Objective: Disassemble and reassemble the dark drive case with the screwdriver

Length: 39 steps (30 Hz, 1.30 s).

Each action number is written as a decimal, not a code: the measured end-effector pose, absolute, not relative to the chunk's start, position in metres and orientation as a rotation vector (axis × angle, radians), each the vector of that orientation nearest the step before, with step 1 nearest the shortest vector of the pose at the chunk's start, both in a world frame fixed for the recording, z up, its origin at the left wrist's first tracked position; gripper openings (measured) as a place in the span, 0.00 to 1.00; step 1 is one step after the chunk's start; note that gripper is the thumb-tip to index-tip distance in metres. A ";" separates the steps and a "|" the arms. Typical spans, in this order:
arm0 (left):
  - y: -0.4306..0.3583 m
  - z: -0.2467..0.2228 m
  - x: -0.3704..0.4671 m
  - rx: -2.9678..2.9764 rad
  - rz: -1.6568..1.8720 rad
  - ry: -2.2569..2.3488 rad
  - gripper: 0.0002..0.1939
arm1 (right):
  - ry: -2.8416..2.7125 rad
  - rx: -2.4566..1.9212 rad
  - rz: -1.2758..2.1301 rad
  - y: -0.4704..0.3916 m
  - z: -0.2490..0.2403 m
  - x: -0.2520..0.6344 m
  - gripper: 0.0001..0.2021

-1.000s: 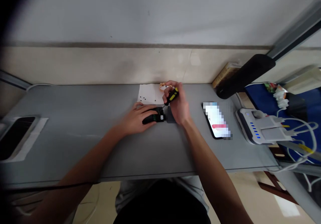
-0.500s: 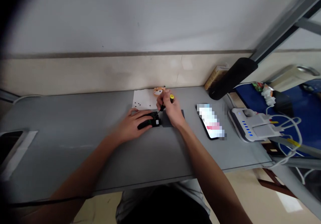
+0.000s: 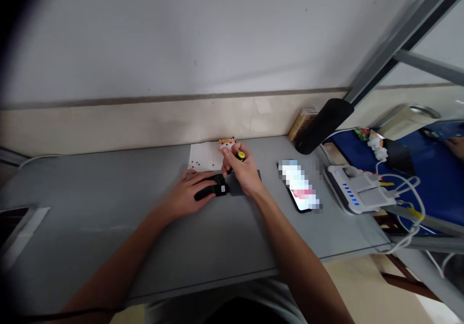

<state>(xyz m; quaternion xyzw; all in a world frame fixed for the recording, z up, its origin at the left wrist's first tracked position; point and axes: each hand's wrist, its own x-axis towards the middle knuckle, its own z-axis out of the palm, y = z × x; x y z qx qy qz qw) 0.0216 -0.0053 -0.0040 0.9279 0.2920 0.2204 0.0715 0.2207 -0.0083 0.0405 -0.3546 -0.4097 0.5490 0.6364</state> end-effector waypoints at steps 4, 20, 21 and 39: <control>-0.005 -0.006 0.021 2.793 0.723 0.855 0.11 | -0.949 -0.787 1.214 -0.007 0.041 0.215 0.24; -0.003 -0.011 0.019 2.810 0.733 0.868 0.12 | -0.965 -0.811 1.250 -0.008 0.042 0.215 0.24; -0.003 -0.011 0.019 2.808 0.738 0.869 0.12 | -0.939 -0.786 1.285 -0.008 0.044 0.214 0.24; -0.003 -0.006 0.018 2.778 0.710 0.875 0.13 | -0.916 -0.794 1.333 -0.007 0.048 0.219 0.23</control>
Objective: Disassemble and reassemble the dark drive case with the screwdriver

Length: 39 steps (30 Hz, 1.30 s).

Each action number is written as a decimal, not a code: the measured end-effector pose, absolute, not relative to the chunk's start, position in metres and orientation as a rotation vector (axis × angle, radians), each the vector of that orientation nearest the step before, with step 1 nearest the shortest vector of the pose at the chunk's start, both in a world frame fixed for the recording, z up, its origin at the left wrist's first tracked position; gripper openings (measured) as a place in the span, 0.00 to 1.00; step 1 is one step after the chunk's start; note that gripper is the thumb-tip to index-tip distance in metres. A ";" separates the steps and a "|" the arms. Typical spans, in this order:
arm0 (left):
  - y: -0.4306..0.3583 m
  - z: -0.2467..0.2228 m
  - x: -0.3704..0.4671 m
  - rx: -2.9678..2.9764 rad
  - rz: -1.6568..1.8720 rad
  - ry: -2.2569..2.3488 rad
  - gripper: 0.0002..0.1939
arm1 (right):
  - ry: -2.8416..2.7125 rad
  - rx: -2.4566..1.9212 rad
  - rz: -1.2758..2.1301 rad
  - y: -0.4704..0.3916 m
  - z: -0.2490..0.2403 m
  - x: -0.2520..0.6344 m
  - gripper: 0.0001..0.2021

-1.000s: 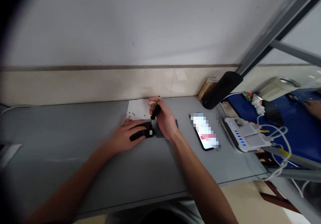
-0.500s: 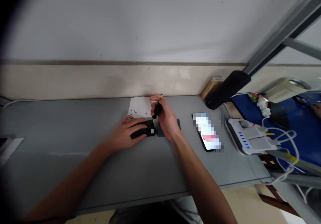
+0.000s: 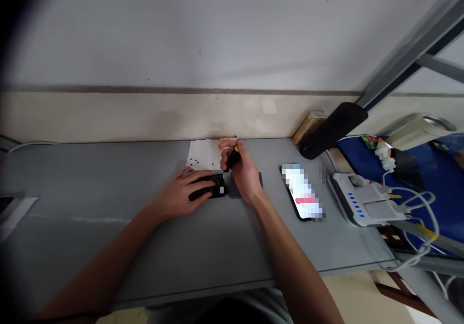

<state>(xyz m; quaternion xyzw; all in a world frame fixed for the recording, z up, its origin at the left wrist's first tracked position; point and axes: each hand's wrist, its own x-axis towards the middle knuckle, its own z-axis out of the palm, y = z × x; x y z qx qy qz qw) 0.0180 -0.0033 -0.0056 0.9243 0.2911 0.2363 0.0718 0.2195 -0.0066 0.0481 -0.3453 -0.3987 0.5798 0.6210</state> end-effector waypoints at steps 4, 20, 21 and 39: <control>-0.003 -0.006 0.017 2.781 0.730 0.868 0.14 | -0.900 -0.792 1.371 -0.008 0.050 0.224 0.20; -0.003 -0.005 0.017 2.802 0.755 0.838 0.14 | -0.957 -0.752 1.280 -0.010 0.050 0.217 0.19; -0.003 -0.005 0.017 2.800 0.762 0.835 0.13 | -0.948 -0.748 1.286 -0.009 0.049 0.219 0.17; -0.006 -0.001 0.018 2.803 0.764 0.856 0.13 | -1.104 -0.858 1.184 -0.006 0.042 0.226 0.22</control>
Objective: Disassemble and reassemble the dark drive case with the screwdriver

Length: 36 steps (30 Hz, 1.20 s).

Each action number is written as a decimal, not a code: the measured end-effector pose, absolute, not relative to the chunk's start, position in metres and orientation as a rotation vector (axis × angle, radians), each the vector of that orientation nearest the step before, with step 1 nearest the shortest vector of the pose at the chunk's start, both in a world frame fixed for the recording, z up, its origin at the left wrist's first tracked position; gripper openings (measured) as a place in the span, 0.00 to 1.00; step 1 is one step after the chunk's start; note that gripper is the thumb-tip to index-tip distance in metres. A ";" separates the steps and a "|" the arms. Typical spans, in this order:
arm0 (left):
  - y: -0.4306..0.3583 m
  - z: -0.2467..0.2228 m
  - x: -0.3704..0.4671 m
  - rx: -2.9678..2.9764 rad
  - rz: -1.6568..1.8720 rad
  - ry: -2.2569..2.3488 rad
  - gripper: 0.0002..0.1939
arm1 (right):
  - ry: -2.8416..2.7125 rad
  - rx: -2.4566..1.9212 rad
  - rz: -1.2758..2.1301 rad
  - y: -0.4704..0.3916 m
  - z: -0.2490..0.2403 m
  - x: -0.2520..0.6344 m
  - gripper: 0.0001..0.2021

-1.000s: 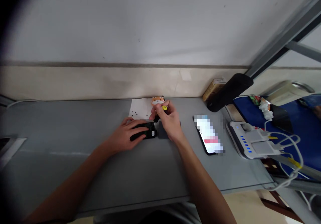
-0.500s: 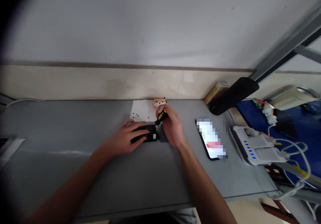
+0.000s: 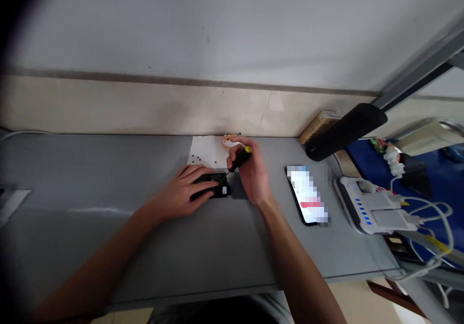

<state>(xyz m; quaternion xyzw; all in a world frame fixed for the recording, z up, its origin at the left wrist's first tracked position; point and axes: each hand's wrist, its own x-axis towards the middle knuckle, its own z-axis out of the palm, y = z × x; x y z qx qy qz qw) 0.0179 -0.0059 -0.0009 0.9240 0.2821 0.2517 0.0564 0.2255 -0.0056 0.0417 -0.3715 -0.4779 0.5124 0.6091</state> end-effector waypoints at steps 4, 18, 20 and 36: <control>-0.006 -0.001 0.019 2.804 0.770 0.860 0.13 | -1.179 -0.925 1.051 -0.005 0.039 0.229 0.17; -0.007 -0.003 0.022 2.802 0.700 0.886 0.14 | -1.515 -1.350 0.690 -0.010 0.039 0.247 0.13; -0.007 -0.003 0.023 2.797 0.690 0.896 0.14 | -1.492 -1.335 0.735 -0.009 0.041 0.249 0.13; -0.009 0.001 0.023 2.869 0.711 0.924 0.16 | -1.365 -1.419 0.523 -0.004 0.037 0.246 0.10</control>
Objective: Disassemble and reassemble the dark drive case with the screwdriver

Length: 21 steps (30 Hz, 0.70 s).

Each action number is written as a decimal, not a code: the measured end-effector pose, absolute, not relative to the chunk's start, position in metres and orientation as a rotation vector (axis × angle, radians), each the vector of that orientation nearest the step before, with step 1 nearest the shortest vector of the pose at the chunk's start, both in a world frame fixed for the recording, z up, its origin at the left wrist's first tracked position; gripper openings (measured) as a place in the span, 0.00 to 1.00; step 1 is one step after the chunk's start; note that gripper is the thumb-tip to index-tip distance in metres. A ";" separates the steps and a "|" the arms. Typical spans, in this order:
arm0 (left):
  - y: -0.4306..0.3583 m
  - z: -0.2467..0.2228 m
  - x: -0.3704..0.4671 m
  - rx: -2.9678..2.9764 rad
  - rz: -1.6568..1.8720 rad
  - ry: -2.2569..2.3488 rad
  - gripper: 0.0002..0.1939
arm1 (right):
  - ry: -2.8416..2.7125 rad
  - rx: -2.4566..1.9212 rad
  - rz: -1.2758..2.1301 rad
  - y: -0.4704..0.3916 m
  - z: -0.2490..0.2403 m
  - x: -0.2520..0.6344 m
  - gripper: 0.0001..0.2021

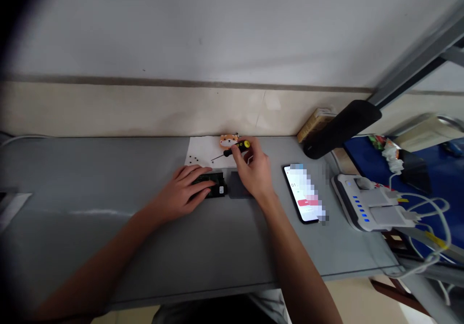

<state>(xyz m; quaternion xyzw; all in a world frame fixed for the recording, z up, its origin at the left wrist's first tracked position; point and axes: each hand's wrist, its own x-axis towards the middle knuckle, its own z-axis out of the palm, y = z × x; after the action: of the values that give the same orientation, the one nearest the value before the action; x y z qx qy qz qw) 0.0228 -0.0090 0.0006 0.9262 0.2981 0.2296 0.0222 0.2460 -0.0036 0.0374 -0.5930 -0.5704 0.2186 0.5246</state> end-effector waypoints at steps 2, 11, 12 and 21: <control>-0.009 0.000 0.022 2.839 0.740 0.924 0.17 | -1.385 -1.433 0.510 -0.004 0.037 0.245 0.10; 0.000 0.000 0.013 2.672 0.955 1.151 0.16 | -1.398 -1.429 0.501 -0.004 0.036 0.246 0.10; 0.000 -0.001 0.013 2.668 0.963 1.169 0.16 | -1.398 -1.430 0.503 -0.004 0.036 0.245 0.10; 0.006 -0.014 0.013 2.479 1.014 1.385 0.12 | -1.263 -1.300 0.590 -0.005 0.039 0.239 0.12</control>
<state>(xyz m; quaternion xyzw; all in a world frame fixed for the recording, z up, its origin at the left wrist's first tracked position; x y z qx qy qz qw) 0.0135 0.0056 -0.0144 0.8204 0.4585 0.3358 0.0631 0.2389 -0.0053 0.0386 -0.5560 -0.5401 0.2523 0.5792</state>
